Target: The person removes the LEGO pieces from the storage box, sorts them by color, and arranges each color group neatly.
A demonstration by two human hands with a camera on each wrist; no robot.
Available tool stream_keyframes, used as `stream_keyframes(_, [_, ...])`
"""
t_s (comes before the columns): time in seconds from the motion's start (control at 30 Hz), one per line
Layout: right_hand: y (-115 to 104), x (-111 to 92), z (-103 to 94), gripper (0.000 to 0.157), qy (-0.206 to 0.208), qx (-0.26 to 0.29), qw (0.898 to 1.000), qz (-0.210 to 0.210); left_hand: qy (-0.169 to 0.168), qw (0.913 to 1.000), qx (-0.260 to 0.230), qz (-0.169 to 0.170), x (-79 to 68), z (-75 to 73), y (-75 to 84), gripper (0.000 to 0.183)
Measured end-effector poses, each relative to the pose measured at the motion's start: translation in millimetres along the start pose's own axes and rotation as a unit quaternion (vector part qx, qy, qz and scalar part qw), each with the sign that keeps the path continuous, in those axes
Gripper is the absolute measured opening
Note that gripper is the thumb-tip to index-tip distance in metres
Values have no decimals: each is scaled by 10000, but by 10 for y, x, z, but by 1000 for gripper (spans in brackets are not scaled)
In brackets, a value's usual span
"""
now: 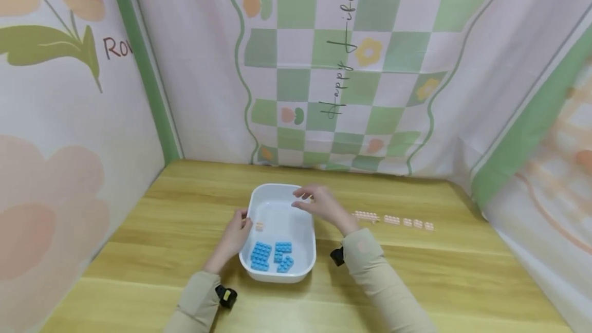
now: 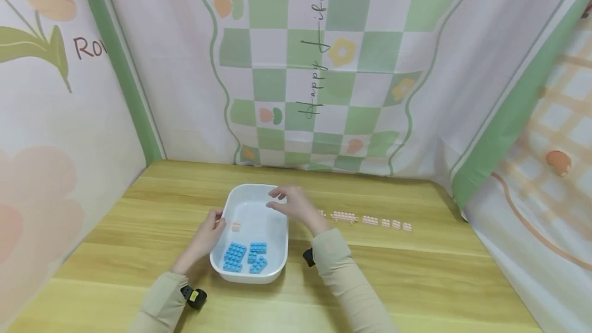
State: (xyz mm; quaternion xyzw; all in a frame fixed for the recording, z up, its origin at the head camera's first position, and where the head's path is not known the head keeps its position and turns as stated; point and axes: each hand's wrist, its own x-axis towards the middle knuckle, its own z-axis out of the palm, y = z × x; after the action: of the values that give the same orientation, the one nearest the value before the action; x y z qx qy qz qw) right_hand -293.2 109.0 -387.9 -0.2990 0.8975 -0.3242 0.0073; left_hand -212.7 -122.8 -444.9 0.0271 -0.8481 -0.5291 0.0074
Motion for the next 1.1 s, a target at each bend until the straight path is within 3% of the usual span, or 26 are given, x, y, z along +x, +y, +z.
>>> stream_keyframes(0.2, [-75, 74, 126, 32, -74, -123, 9990, -422, 1, 10000, -8, 85, 15, 14, 23, 38])
stream_keyframes(0.47, [-145, 155, 300, 29, -292, -44, 9976, -630, -64, 9999, -10, 99, 42, 24, 18, 37])
stream_keyframes(1.1, [-181, 213, 593, 28, -1164, -264, 9923, -345, -31, 9997, -40, 227, 38, 47, -2, 35])
